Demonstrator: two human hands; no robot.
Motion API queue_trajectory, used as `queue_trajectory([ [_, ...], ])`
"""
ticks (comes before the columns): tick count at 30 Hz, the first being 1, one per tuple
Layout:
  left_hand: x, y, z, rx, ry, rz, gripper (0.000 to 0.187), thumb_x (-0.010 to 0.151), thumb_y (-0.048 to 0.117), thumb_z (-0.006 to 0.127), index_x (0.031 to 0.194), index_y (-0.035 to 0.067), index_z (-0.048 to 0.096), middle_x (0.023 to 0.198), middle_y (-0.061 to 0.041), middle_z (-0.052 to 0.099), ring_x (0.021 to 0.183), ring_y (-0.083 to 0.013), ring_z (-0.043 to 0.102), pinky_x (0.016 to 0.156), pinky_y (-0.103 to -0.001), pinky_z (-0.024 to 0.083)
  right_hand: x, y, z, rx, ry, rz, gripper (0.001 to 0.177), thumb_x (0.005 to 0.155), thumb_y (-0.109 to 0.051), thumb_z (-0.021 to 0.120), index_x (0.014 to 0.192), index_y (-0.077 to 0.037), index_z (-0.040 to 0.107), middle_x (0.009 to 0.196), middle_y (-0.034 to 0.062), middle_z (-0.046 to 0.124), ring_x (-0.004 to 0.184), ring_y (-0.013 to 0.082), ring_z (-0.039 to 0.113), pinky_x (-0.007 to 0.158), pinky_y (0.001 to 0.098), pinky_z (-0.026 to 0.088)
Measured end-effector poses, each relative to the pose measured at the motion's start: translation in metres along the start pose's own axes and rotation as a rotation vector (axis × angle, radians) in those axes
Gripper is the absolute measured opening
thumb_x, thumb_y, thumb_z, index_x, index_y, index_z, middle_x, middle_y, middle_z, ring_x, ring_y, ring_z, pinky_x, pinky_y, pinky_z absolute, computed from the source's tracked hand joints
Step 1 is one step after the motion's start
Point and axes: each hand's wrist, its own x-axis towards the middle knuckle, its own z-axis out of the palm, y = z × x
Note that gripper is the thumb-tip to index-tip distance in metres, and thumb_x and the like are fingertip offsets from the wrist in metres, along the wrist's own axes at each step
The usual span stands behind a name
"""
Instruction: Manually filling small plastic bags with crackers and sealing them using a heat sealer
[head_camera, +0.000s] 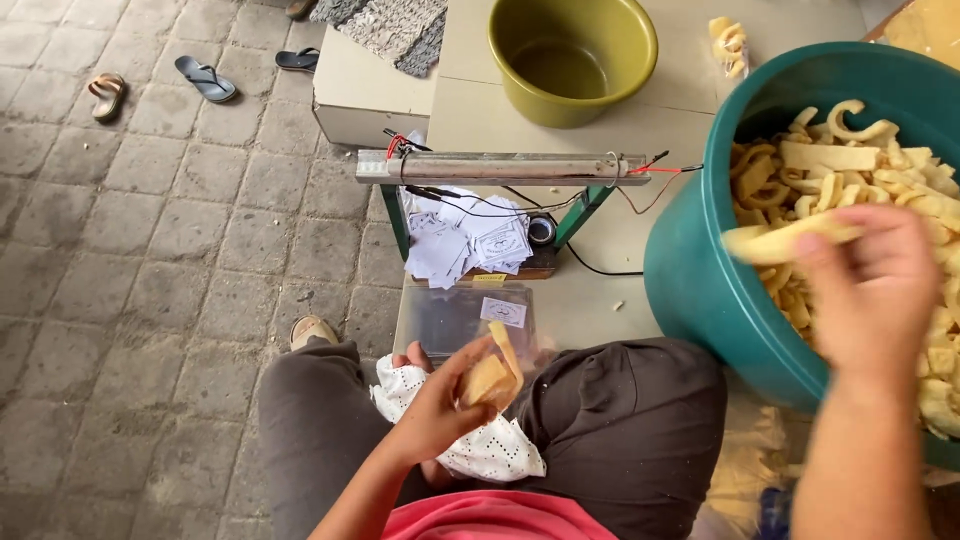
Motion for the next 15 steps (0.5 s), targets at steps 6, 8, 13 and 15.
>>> queue_trajectory([
  [6, -0.003, 0.015, 0.015, 0.396, 0.043, 0.086, 0.089, 0.085, -0.005, 0.065, 0.163, 0.016, 0.028, 0.125, -0.008, 0.068, 0.095, -0.0160, 0.064, 0.081, -0.027, 0.050, -0.041, -0.070, 0.093, 0.511, -0.410, 0.151, 0.027, 0.087, -0.010, 0.077, 0.109, -0.007, 0.062, 0.098, 0.0066, 0.071, 0.086, 0.0138, 0.067, 0.076, 0.0245, 0.057],
  [8, -0.004, 0.010, 0.013, 0.410, 0.056, 0.106, 0.089, 0.085, -0.005, 0.066, 0.162, 0.016, 0.028, 0.124, -0.009, 0.070, 0.095, -0.0169, 0.065, 0.082, -0.028, 0.050, -0.038, -0.072, 0.107, 0.456, -0.569, 0.146, 0.021, 0.087, -0.014, 0.078, 0.104, -0.007, 0.066, 0.094, 0.0038, 0.073, 0.086, 0.0119, 0.064, 0.075, 0.0234, 0.052],
  [13, -0.008, 0.010, 0.012, 0.098, -0.020, 0.104, 0.094, 0.084, -0.014, 0.059, 0.164, 0.016, 0.017, 0.157, -0.011, 0.051, 0.129, -0.0197, 0.061, 0.088, -0.029, 0.058, -0.040, -0.068, 0.129, 0.435, -0.869, 0.343, 0.015, 0.088, -0.021, 0.073, 0.086, -0.013, 0.061, 0.118, 0.0175, 0.078, 0.103, 0.0153, 0.075, 0.084, 0.0301, 0.061],
  [15, -0.006, -0.003, 0.006, -0.038, -0.104, 0.106, 0.095, 0.087, -0.012, 0.062, 0.164, 0.015, 0.013, 0.158, -0.013, 0.048, 0.126, -0.0182, 0.059, 0.094, -0.030, 0.054, -0.044, -0.059, 0.137, 0.481, -0.946, 0.392, 0.013, 0.091, -0.017, 0.071, 0.087, -0.011, 0.061, 0.117, 0.0209, 0.077, 0.114, 0.0167, 0.072, 0.085, 0.0296, 0.060],
])
